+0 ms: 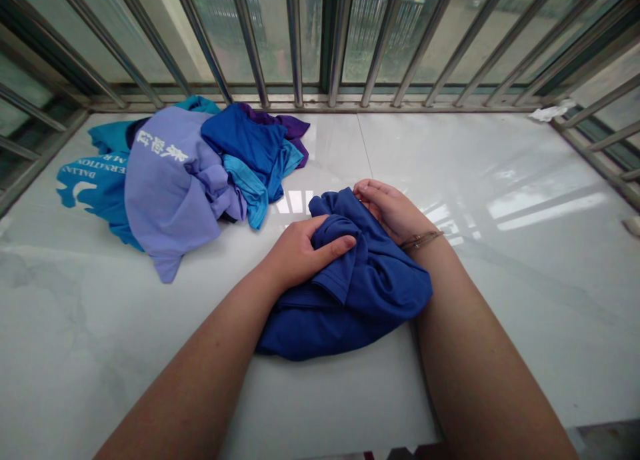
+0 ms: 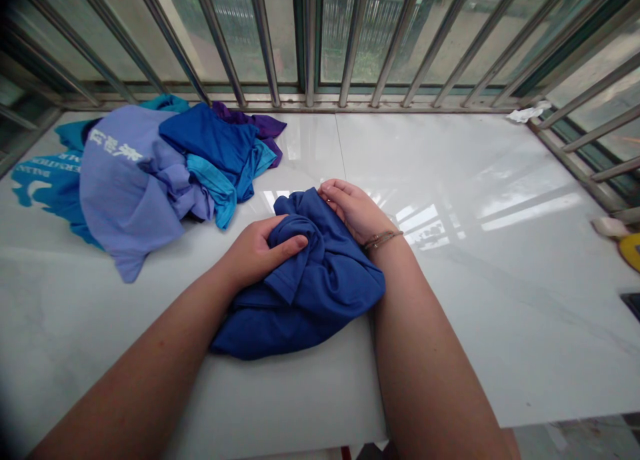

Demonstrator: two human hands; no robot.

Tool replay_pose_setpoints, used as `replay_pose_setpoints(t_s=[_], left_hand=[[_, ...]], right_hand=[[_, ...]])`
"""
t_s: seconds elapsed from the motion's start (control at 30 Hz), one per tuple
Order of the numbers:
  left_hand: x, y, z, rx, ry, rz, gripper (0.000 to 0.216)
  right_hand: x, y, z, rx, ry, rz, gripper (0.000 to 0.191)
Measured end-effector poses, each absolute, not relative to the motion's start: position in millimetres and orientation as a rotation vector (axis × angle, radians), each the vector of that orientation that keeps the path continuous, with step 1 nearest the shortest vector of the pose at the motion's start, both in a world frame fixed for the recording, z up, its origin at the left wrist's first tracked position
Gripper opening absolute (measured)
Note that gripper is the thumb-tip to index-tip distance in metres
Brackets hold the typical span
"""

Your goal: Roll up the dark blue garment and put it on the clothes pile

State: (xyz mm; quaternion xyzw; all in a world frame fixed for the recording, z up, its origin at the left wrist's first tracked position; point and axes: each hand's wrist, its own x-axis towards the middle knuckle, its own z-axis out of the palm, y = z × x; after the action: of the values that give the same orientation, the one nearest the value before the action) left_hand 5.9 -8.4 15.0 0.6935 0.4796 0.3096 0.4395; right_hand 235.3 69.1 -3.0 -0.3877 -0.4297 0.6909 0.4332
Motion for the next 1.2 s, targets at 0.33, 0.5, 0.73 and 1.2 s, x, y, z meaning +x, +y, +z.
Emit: replay_pose_setpoints(t_s=[0.33,0.5,0.73,1.2], left_hand=[[6.9,-9.6,15.8,1.711,1.18,0.781,0.05],[6.4,-9.1,16.3,1.706,1.175,0.78,0.05],[6.5,-8.9,15.5,1.713,1.185,0.774,0.051],[7.0,-9.0,15.1,1.708,1.177,0.786,0.049]], right_hand=[[236.0,69.4,-3.9,-0.971,-1.066,1.715,0.04],[236.5,68.7,-2.5,-0.967,-1.076,1.722,0.038],[236.8,69.8,-4.2,-0.955,-1.078,1.723,0.04],[236.6,69.5,-3.6,-0.949,-1.066,1.741,0.036]])
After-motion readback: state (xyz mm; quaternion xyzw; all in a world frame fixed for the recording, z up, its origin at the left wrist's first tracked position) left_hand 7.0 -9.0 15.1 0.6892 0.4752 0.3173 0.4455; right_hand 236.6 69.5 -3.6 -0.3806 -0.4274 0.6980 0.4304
